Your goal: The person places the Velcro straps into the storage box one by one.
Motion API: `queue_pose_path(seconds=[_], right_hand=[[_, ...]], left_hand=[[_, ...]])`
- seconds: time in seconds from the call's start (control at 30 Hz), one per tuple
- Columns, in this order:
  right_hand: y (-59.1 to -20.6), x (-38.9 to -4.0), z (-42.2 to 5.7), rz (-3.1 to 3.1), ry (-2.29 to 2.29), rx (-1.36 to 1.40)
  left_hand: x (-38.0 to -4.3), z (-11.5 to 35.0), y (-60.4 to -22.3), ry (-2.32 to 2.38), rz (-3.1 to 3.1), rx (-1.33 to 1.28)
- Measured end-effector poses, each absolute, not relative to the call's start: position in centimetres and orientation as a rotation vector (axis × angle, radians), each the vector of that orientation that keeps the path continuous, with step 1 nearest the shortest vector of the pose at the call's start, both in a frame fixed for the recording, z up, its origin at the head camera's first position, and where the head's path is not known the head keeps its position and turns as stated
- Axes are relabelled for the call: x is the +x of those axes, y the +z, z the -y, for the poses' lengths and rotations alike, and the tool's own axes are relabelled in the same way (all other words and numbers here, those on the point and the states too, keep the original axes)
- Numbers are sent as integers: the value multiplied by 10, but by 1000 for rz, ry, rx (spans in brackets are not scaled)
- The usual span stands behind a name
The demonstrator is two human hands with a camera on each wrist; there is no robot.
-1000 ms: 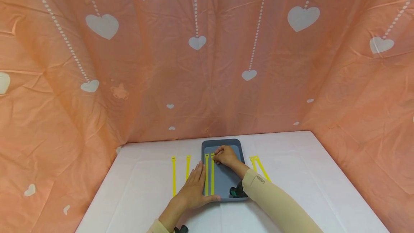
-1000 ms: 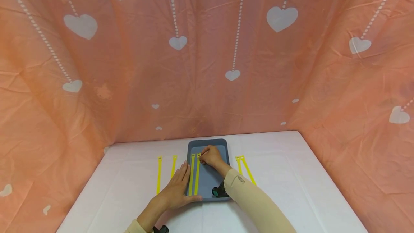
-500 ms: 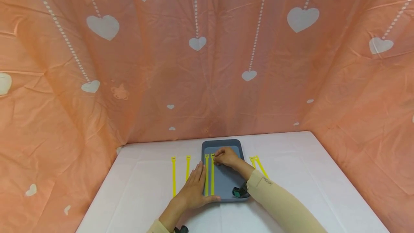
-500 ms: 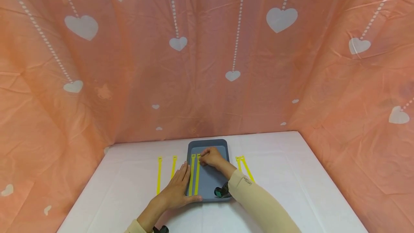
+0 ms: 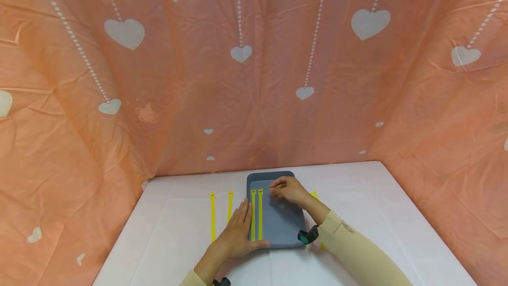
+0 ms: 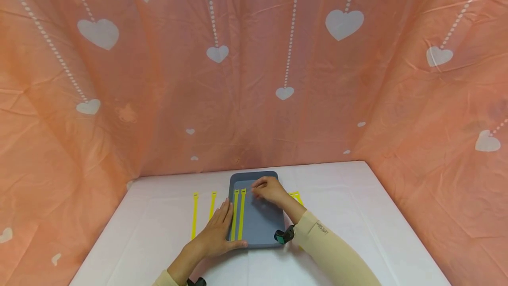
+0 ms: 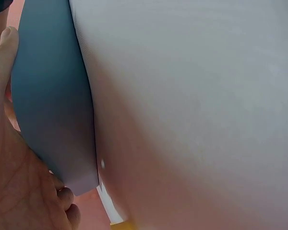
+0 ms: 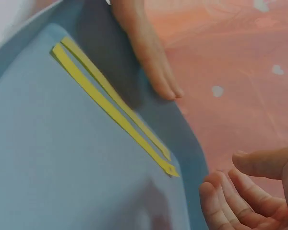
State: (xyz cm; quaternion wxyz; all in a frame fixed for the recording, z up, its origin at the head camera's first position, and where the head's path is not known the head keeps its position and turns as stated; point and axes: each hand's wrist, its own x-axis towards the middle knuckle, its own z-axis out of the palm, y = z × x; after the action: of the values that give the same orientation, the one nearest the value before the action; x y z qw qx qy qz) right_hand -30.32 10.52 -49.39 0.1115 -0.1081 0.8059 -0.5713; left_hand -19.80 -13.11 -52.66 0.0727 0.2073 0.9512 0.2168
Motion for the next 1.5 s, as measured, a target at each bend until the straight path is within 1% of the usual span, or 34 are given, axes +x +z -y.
queue_pose_path(seconds=[0.33, 0.57, 0.77, 1.23, 1.5], right_hand=[[-483, -298, -138, -2410, -1680, -320], [-475, -294, -161, -2393, -1705, -334], [-472, -296, -179, -2422, -1721, -294], [-483, -295, -211, -2470, -1697, -167], [-496, -298, -224, -2495, -1683, -102]], left_hand=[[-199, 133, -534, 655, -2870, 638], [-199, 132, -531, 685, -2872, 641], [-198, 131, -528, 635, -2863, 601], [-199, 130, -527, 608, -2834, 591], [-197, 130, -526, 581, -2850, 584]])
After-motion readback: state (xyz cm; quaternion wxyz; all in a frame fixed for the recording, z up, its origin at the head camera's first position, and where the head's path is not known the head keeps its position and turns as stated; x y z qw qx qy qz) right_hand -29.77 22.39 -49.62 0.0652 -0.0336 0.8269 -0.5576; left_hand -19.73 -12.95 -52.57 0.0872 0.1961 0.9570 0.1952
